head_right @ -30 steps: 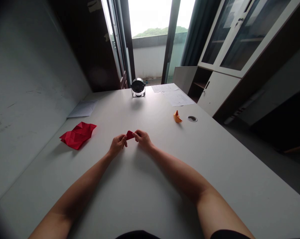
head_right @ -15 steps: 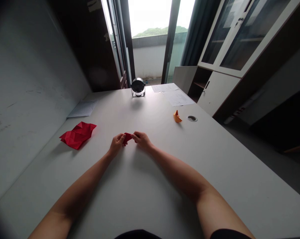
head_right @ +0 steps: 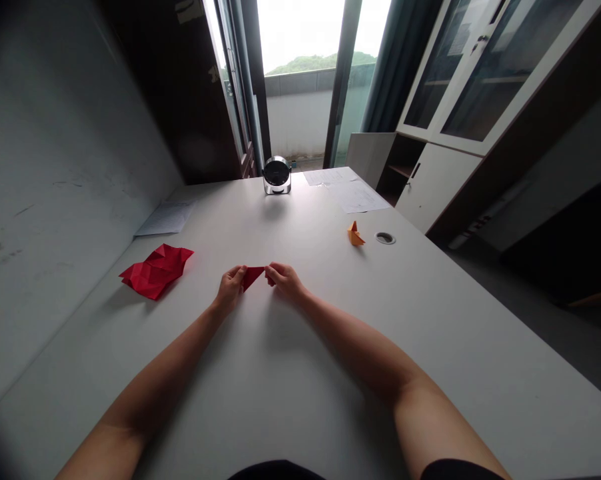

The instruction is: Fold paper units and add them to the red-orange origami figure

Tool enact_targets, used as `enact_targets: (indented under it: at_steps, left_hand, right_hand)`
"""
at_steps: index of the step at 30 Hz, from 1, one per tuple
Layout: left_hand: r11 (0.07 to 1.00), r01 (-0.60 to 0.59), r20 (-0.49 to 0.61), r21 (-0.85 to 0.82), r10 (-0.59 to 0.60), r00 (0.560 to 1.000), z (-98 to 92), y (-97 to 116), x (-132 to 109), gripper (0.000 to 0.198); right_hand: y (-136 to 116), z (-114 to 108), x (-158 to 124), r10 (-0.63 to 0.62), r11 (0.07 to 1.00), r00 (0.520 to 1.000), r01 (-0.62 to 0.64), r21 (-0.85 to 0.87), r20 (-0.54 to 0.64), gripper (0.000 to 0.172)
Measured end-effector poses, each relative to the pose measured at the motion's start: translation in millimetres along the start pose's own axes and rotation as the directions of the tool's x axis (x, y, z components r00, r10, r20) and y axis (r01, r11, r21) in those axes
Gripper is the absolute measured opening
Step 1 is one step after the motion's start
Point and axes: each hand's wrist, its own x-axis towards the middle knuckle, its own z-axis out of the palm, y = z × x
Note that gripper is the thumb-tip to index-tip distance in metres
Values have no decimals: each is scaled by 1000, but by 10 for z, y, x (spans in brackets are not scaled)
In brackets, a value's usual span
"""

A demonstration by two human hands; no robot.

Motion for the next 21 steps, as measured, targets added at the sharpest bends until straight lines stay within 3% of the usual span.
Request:
enact_targets:
  at_steps: [4,10,21]
  left_hand:
    - [995,42,-38,-93,-46,998,23,6,18,34]
    - [991,101,75,-88,-95,993,53,41,-20,36]
    - [975,166,205,-145,-134,969,35,89,-33,33]
  right_hand:
    - [-24,30,-20,5,1000,998,-7,27,66,41]
    - [-26,68,-45,-10,999,998,13,-49,54,41]
    - [40,45,1,15,995,998,-21,95,58,34]
